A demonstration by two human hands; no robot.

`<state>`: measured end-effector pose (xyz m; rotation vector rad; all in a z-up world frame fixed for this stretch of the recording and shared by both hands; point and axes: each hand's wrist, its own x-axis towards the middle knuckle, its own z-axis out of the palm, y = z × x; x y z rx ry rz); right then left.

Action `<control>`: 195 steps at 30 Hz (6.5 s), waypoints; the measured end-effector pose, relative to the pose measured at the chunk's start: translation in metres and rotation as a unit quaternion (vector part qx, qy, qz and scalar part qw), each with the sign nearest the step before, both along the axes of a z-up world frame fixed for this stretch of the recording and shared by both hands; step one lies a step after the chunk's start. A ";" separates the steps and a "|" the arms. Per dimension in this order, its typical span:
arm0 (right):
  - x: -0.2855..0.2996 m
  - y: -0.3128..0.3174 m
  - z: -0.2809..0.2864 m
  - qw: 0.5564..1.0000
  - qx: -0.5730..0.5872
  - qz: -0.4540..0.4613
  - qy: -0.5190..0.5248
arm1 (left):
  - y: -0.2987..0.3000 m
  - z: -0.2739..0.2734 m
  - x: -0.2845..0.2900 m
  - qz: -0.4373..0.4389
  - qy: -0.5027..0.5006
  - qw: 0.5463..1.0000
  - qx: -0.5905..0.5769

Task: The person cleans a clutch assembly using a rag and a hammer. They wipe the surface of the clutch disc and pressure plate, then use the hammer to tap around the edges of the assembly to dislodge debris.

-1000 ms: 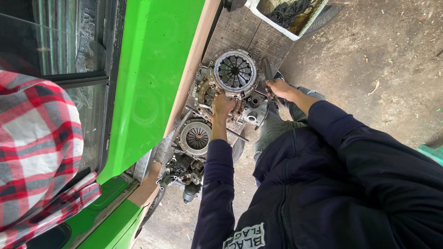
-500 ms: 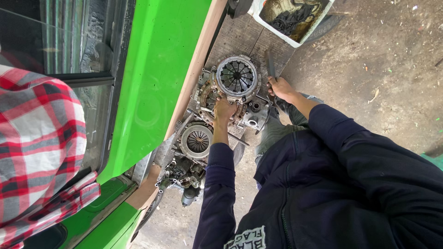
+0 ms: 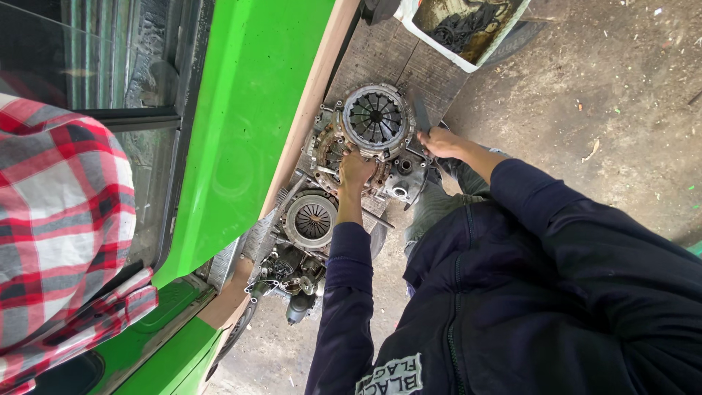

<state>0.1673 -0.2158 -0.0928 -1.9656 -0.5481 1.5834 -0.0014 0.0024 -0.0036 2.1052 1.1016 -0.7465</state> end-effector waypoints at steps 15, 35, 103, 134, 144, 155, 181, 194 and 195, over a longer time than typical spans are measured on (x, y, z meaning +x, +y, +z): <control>-0.002 -0.010 0.005 0.992 -0.050 -0.061 -0.093 | 0.002 -0.008 -0.004 -0.036 -0.093 0.992 0.073; -0.007 -0.020 -0.010 0.999 0.030 -0.013 -0.025 | 0.003 -0.012 0.001 -0.011 -0.045 0.998 0.043; -0.041 -0.022 0.011 0.896 0.138 0.240 -0.346 | -0.010 0.042 -0.007 0.019 -0.019 0.999 -0.028; 0.004 -0.004 0.043 0.963 -0.058 0.082 -0.249 | -0.051 0.017 -0.012 0.063 -0.150 0.959 0.231; 0.058 0.017 0.034 0.960 0.027 0.037 -0.275 | -0.090 -0.017 0.048 0.094 -0.305 0.940 0.121; 0.124 0.066 0.016 0.966 0.004 0.104 -0.238 | -0.068 -0.016 0.186 0.224 -0.222 0.947 -0.064; 0.281 0.169 0.109 0.843 0.191 0.032 -0.501 | -0.049 -0.005 0.149 0.368 -0.287 0.884 -0.014; 0.285 0.174 0.134 0.873 0.168 0.085 -0.450 | -0.050 -0.003 0.164 0.291 -0.341 0.893 0.046; 0.282 0.177 0.130 0.871 0.172 0.096 -0.451 | -0.055 0.002 0.157 0.289 -0.329 0.898 0.046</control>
